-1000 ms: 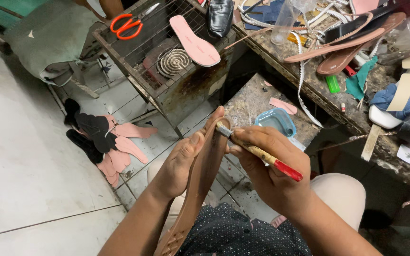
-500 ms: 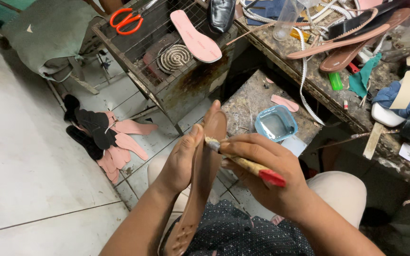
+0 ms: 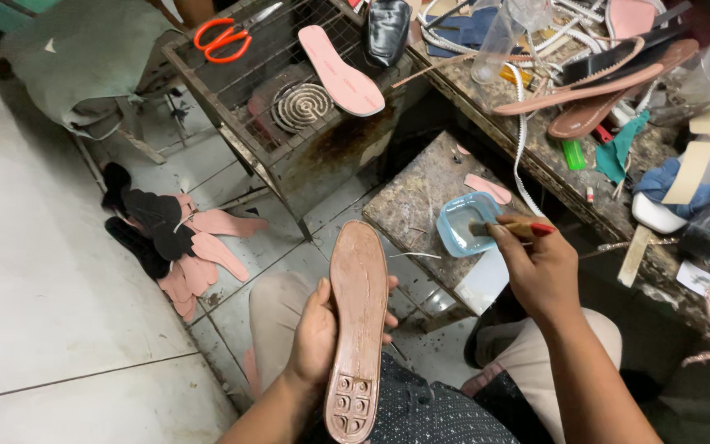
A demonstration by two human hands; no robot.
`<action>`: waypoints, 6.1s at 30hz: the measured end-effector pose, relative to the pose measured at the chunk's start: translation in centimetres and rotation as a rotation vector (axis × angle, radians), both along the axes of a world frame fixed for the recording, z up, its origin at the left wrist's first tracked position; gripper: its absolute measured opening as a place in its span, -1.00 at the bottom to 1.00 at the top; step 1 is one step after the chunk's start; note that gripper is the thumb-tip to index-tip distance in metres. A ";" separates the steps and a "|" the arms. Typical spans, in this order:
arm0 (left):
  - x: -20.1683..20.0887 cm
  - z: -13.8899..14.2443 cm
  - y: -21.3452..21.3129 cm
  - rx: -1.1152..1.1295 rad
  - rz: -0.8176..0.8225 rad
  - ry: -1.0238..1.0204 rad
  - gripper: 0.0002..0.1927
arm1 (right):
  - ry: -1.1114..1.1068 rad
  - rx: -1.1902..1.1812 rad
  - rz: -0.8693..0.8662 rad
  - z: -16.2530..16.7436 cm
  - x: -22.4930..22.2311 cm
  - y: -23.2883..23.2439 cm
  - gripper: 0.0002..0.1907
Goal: The person holds a sandal insole in one hand and brushes adhesive over its surface, dipping the brush into a small container of glue between strokes. After coating the insole, the person places it upright into a wire drying rack alongside other finished insoles.
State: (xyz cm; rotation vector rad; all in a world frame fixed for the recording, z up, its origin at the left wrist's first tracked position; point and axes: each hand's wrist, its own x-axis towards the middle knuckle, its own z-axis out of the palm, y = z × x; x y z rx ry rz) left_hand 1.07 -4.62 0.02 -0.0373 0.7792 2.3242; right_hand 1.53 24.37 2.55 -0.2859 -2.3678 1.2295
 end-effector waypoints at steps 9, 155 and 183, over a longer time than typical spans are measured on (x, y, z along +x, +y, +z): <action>0.0 -2.2 -2.5 -0.128 -0.027 -0.004 -0.12 | -0.106 0.175 -0.004 -3.4 -3.0 2.4 -0.80; 1.4 6.3 -1.7 -0.130 -0.196 0.282 -0.14 | 0.162 0.059 0.546 10.3 5.9 -9.9 -0.74; 1.6 4.5 0.2 0.122 -0.042 0.025 -0.25 | 0.289 0.235 0.491 8.8 5.3 -9.7 -0.79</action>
